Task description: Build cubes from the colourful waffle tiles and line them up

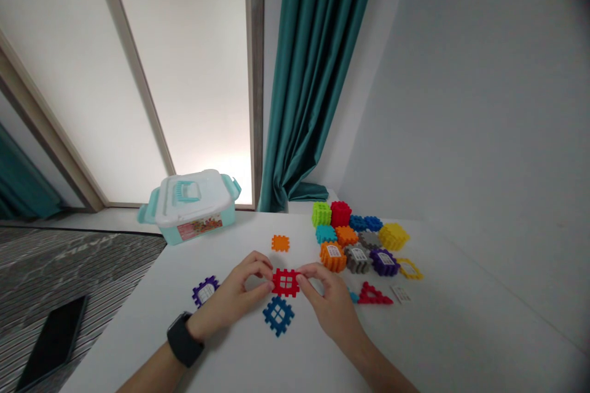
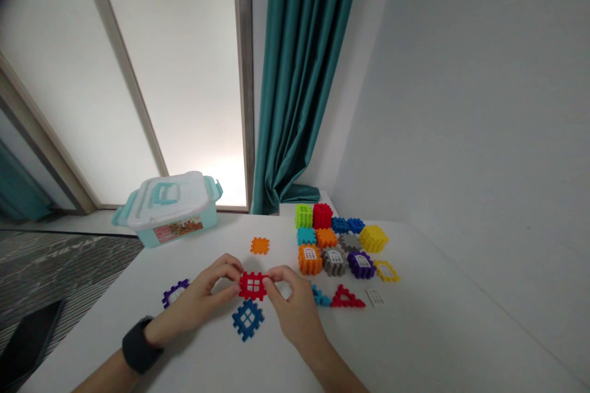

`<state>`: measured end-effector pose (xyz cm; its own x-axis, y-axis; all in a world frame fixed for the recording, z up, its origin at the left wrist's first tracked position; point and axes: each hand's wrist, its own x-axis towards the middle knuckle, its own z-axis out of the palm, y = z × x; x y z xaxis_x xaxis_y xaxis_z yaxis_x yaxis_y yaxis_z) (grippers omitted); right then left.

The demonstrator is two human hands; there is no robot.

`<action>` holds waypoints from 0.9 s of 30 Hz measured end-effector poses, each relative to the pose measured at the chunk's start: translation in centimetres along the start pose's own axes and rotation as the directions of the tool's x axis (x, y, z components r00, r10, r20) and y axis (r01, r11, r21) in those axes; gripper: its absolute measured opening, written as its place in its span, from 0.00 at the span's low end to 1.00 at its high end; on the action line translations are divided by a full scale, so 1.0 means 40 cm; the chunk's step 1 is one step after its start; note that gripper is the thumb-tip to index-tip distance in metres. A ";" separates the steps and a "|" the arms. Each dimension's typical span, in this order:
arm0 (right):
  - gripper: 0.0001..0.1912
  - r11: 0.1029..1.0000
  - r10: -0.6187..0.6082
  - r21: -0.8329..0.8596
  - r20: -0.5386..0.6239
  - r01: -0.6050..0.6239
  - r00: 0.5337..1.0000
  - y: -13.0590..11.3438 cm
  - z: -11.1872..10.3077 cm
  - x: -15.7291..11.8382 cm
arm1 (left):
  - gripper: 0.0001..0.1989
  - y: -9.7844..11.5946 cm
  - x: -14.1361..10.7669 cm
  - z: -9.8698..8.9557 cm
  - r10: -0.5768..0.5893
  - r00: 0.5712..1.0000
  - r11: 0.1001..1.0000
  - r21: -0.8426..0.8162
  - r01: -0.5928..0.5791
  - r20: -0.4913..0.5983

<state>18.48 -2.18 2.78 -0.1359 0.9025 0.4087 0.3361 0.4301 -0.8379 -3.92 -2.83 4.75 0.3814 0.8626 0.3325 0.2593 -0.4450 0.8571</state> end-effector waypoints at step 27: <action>0.07 0.721 -0.609 -0.321 0.131 0.615 0.782 -0.032 -0.011 -0.006 | 0.23 0.003 -0.003 -0.011 -0.108 0.984 0.994 -0.008 0.110 0.141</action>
<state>18.50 -2.94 3.90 -0.4331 0.4473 0.7825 0.4580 0.8570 -0.2364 -4.32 -2.87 4.99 0.4725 0.8629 0.1790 0.2923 -0.3451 0.8919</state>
